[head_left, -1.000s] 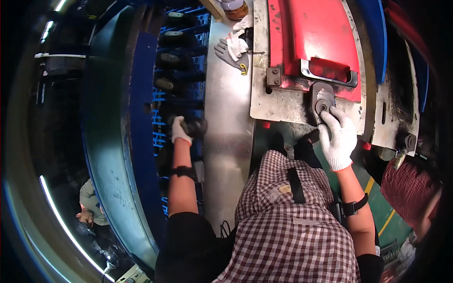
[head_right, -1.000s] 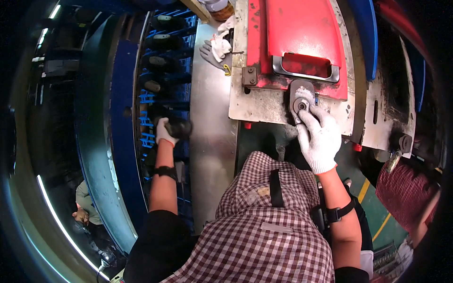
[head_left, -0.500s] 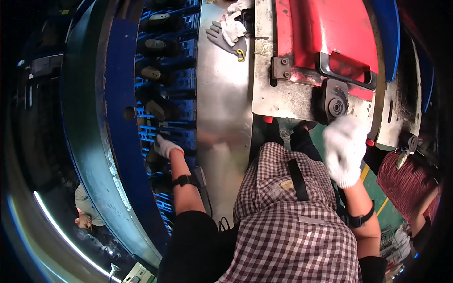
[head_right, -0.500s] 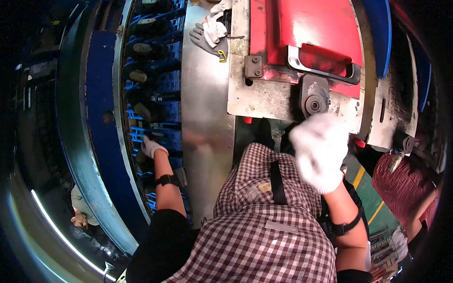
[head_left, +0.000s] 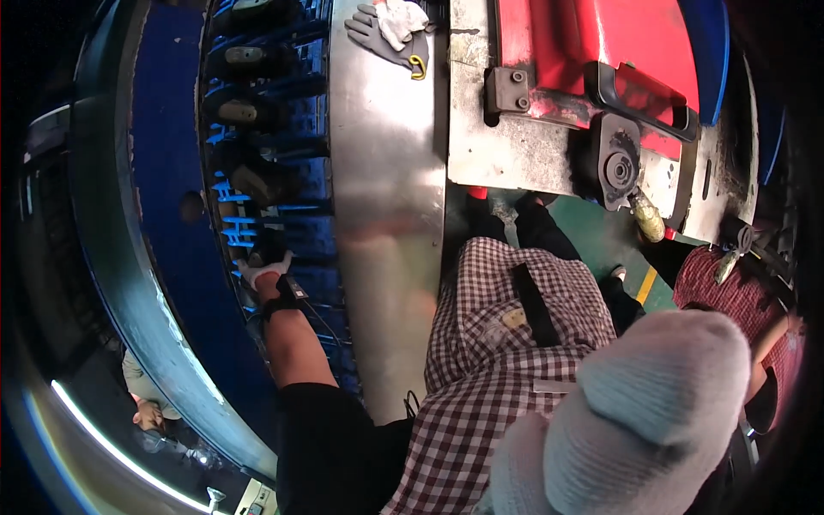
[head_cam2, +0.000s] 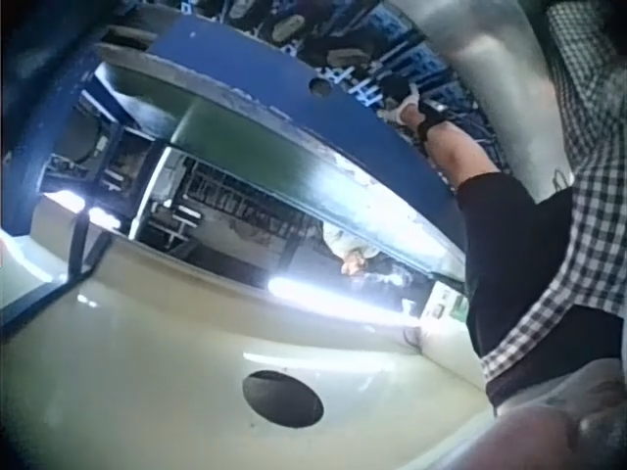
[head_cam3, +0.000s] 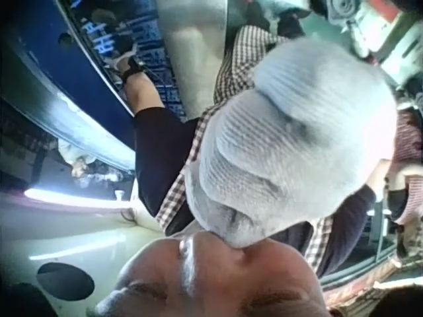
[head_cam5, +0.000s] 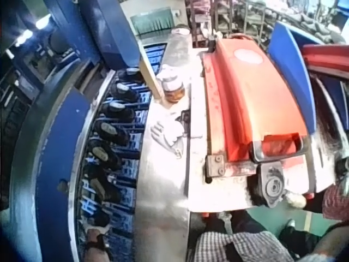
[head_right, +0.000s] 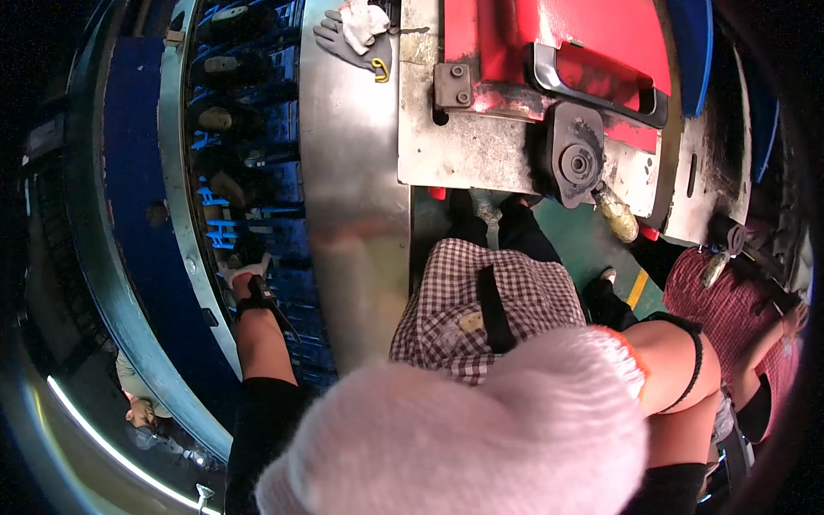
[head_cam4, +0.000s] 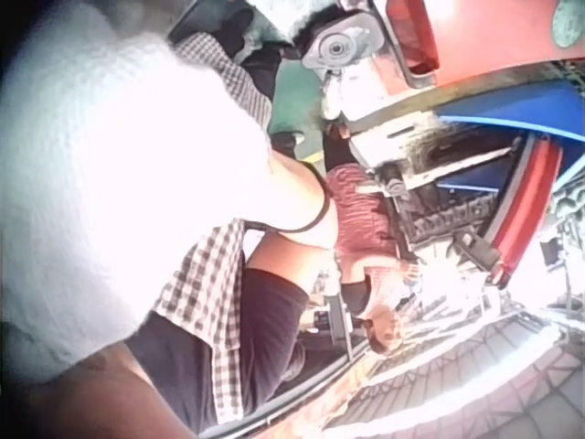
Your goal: Operate a pneumatic press to bond shoe soles to uppers in a factory setting.
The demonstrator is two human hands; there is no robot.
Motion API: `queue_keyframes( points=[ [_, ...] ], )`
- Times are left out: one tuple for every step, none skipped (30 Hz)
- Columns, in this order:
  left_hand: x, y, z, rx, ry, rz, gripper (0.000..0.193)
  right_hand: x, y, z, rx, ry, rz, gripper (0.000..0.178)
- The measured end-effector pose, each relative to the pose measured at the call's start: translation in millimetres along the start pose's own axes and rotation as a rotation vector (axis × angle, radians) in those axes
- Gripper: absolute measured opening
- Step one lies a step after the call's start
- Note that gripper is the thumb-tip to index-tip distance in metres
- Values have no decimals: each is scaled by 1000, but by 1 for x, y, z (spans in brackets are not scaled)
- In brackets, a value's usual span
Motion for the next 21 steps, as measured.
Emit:
queue_keyframes(
  points=[
    [19, -48, -4, 543, 250, -138, 70, 25, -11, 10, 121, -128, 0, 49],
    [46, -45, -22, 644, 270, -250, 66, 39, 10, 21, 178, -291, -15, 54],
    [45, -28, -21, 652, 249, -263, 66, 45, 21, 15, 158, -287, -2, 54],
    [49, -11, -24, 433, 87, -240, 62, 49, 28, 10, 127, -220, 91, 52],
    [59, -14, -40, 206, -67, -204, 59, 45, 30, 10, 104, -156, 168, 49],
    [68, -14, -55, 355, 127, -220, 54, 40, 31, 9, 80, -91, 244, 46],
    [79, -15, -66, 355, 112, -223, 54, 34, 32, 8, 55, -26, 320, 44],
    [104, -47, -58, 445, 166, -247, 54, 30, 28, 5, 62, 24, 374, 41],
    [122, -42, -60, 554, 192, -309, 54, 24, 29, 1, 33, 95, 459, 39],
    [119, -27, -55, 560, 225, -136, 52, 17, 30, -2, 3, 167, 542, 36],
    [124, -10, -51, 567, 200, -154, 52, 9, 30, -5, -35, 246, 628, 34],
    [133, 4, -39, 564, 176, -189, 50, 2, 29, -6, -67, 334, 711, 31],
    [142, 14, -28, 558, 146, -230, 49, -7, 20, -13, -108, 423, 794, 29],
    [160, -2, -19, 546, 149, -241, 47, -21, 2, -5, -113, 491, 854, 26],
    [182, -38, -14, 517, 173, -211, 45, -31, -2, 8, -86, 537, 885, 24],
    [199, -48, -11, 569, 216, -127, 46, -43, -10, 18, -93, 606, 938, 21],
    [216, -61, -6, 586, 99, -37, 50, -55, -18, 25, -94, 676, 988, 19],
    [229, -68, -4, 693, 120, 73, 54, -65, -21, 30, -82, 744, 1037, 16],
    [244, -77, 1, 779, 166, 193, 58, -71, -18, 31, -57, 783, 1084, 14],
    [271, -57, 4, 788, 163, 186, 58, -75, -24, 34, -65, 862, 1163, 11],
    [300, -66, -1, 745, 149, 274, 66, -75, -14, 27, -38, 911, 1205, 9]
  ],
)
Point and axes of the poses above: each hand's wrist, its own x-axis away from the middle knuckle, its own y-axis out of the back of the hand, z = x × y, the point moved 3 cm from there along -x, towards the middle knuckle, and after that the axes turned 4 degrees about -z, right-handed, at the moved point
